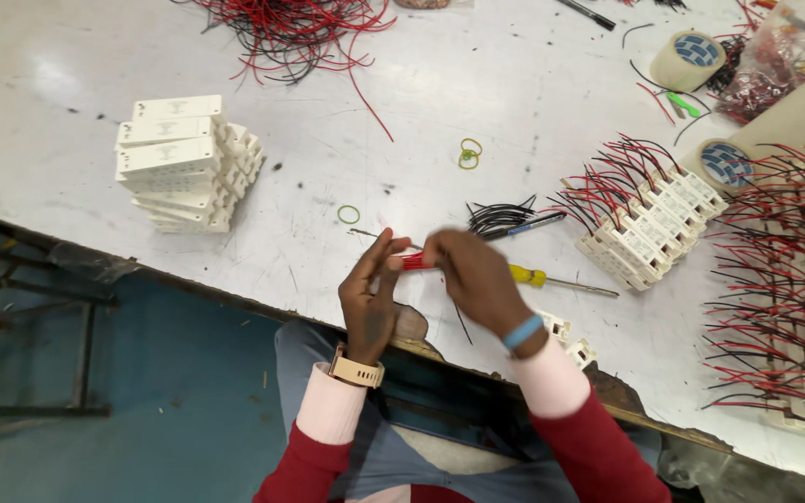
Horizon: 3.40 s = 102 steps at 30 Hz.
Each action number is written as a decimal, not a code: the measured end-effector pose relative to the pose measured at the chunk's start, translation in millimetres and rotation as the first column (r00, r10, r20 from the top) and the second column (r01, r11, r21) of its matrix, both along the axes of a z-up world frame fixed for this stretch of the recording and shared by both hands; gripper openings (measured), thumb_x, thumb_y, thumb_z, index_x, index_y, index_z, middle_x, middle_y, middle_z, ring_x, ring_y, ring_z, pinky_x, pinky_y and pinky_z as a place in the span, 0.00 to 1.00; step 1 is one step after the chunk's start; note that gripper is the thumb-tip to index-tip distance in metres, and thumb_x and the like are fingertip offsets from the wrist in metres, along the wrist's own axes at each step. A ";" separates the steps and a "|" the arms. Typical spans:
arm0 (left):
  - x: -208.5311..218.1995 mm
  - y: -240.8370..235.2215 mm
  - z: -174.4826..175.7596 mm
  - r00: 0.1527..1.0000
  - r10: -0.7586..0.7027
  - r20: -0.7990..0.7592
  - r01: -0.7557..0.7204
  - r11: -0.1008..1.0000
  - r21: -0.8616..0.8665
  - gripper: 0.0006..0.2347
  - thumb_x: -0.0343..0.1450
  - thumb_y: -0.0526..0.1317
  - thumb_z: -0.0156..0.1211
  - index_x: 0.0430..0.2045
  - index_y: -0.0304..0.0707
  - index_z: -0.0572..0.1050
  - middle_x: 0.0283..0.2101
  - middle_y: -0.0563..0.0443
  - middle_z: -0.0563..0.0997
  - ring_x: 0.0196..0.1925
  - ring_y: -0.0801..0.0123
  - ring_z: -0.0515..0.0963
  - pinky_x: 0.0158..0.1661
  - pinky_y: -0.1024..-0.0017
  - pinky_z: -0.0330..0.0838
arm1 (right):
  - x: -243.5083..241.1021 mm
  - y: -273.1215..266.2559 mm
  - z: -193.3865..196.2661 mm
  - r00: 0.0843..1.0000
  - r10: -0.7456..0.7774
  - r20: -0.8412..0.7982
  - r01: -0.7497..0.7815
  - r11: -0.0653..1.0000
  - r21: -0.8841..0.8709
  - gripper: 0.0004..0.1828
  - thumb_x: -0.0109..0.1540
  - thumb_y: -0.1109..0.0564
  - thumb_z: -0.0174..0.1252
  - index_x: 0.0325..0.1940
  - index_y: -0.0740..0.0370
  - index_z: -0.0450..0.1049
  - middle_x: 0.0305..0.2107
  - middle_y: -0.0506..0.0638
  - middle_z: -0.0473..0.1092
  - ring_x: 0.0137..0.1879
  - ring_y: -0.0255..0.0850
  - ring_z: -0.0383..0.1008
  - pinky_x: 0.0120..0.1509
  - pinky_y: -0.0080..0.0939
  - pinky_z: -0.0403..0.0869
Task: The person uses a screwdriver to attach red and black wires to white electrical components on a workbench. They repeatedly pick up components, insert wires into terminals, and tighten screws to secure the connections.
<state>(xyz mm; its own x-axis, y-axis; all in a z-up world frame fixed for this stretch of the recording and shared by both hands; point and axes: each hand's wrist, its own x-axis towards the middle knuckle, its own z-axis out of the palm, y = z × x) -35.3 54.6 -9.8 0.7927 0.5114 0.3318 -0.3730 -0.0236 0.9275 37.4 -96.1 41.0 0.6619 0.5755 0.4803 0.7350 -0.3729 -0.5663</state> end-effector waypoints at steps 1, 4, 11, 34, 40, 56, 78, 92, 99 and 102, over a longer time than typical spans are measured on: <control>0.3 -5.2 -0.3 0.998 -0.063 -0.017 0.059 0.979 -0.194 0.16 0.74 0.41 0.61 0.55 0.30 0.76 0.47 0.47 0.85 0.49 0.70 0.82 0.54 0.70 0.75 | -12.1 -4.3 1.2 0.999 0.008 -0.045 -0.008 1.000 -0.013 0.05 0.63 0.61 0.59 0.42 0.58 0.71 0.36 0.52 0.74 0.43 0.52 0.76 0.44 0.49 0.73; 0.2 -16.0 1.7 0.998 -0.043 -0.041 0.031 0.965 -0.260 0.14 0.74 0.39 0.64 0.46 0.23 0.81 0.37 0.45 0.86 0.40 0.71 0.83 0.47 0.71 0.78 | -22.2 -12.3 5.9 0.989 -0.005 -0.150 -0.003 0.998 -0.057 0.06 0.63 0.57 0.63 0.42 0.58 0.75 0.37 0.51 0.76 0.41 0.50 0.77 0.42 0.47 0.74; -14.3 -8.8 5.7 0.959 -0.215 -0.185 0.170 0.958 -0.231 0.09 0.72 0.39 0.64 0.41 0.32 0.82 0.27 0.56 0.80 0.18 0.82 0.69 0.19 0.80 0.64 | 69.9 -29.0 7.2 0.929 -0.367 -0.037 0.313 0.837 -0.449 0.13 0.63 0.46 0.63 0.34 0.56 0.81 0.29 0.53 0.77 0.35 0.50 0.77 0.39 0.50 0.73; -4.9 -18.4 -12.9 0.953 -0.135 -0.270 0.240 0.882 0.406 0.07 0.71 0.39 0.64 0.35 0.32 0.80 0.36 0.46 0.82 0.34 0.63 0.81 0.36 0.69 0.74 | 119.4 -13.6 -24.3 0.852 -0.500 -0.156 0.288 0.696 -0.658 0.14 0.51 0.44 0.71 0.25 0.55 0.81 0.25 0.53 0.78 0.32 0.48 0.79 0.39 0.48 0.76; 26.5 -9.1 -2.6 0.991 -0.132 0.022 0.089 0.776 0.625 0.04 0.69 0.33 0.61 0.31 0.30 0.76 0.39 0.40 0.80 0.43 0.48 0.78 0.45 0.59 0.70 | 124.2 -28.7 -11.7 0.890 -0.382 -0.248 0.258 0.872 -0.415 0.16 0.58 0.47 0.68 0.28 0.63 0.79 0.24 0.56 0.77 0.30 0.49 0.79 0.40 0.47 0.77; 23.5 -0.3 -16.4 0.985 -0.143 -0.100 0.174 0.828 0.533 0.06 0.72 0.39 0.62 0.33 0.33 0.79 0.40 0.45 0.82 0.46 0.54 0.78 0.51 0.62 0.68 | 147.9 -41.9 -10.8 0.989 -0.145 0.003 0.118 0.798 -0.591 0.13 0.50 0.59 0.68 0.39 0.60 0.78 0.32 0.56 0.77 0.40 0.53 0.77 0.43 0.51 0.75; 23.9 -0.3 -15.0 0.987 -0.148 -0.070 0.162 0.813 0.559 0.05 0.71 0.36 0.64 0.32 0.32 0.78 0.38 0.45 0.81 0.44 0.54 0.78 0.50 0.62 0.68 | 136.8 -44.7 -5.5 0.979 -0.174 -0.110 0.078 0.809 -0.583 0.08 0.54 0.66 0.64 0.37 0.60 0.79 0.31 0.53 0.78 0.39 0.48 0.80 0.44 0.45 0.77; 18.7 -1.6 -14.1 0.980 -0.142 -0.138 0.183 0.917 0.354 0.08 0.74 0.39 0.61 0.38 0.31 0.80 0.38 0.46 0.84 0.42 0.63 0.82 0.47 0.69 0.75 | 127.7 -45.8 30.7 0.973 -0.064 -0.221 0.047 0.996 -0.080 0.13 0.58 0.74 0.53 0.42 0.67 0.78 0.35 0.54 0.76 0.37 0.40 0.81 0.40 0.38 0.78; 26.0 1.5 -12.4 0.953 -0.274 -0.126 0.267 0.961 -0.067 0.10 0.75 0.39 0.59 0.42 0.30 0.79 0.37 0.47 0.86 0.41 0.70 0.85 0.43 0.73 0.80 | 97.2 -51.6 68.8 0.746 0.062 -0.663 0.001 0.996 0.093 0.06 0.63 0.65 0.59 0.44 0.69 0.77 0.31 0.52 0.80 0.35 0.35 0.83 0.35 0.33 0.79; 33.2 -5.3 -8.3 0.911 -0.395 -0.118 0.357 0.900 -0.250 0.10 0.75 0.38 0.60 0.42 0.28 0.79 0.39 0.46 0.86 0.41 0.68 0.86 0.44 0.71 0.82 | 67.5 -37.4 44.5 0.639 0.091 -0.764 -0.007 0.994 0.112 0.08 0.61 0.65 0.62 0.44 0.69 0.78 0.30 0.51 0.81 0.33 0.34 0.81 0.34 0.32 0.78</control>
<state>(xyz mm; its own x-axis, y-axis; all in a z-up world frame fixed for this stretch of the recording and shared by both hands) -2.1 49.3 -18.1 0.9731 0.2088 0.0976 -0.1583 0.2977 0.9414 104.9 -133.5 85.5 0.7884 0.6000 -0.1354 0.0370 -0.2660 -0.9633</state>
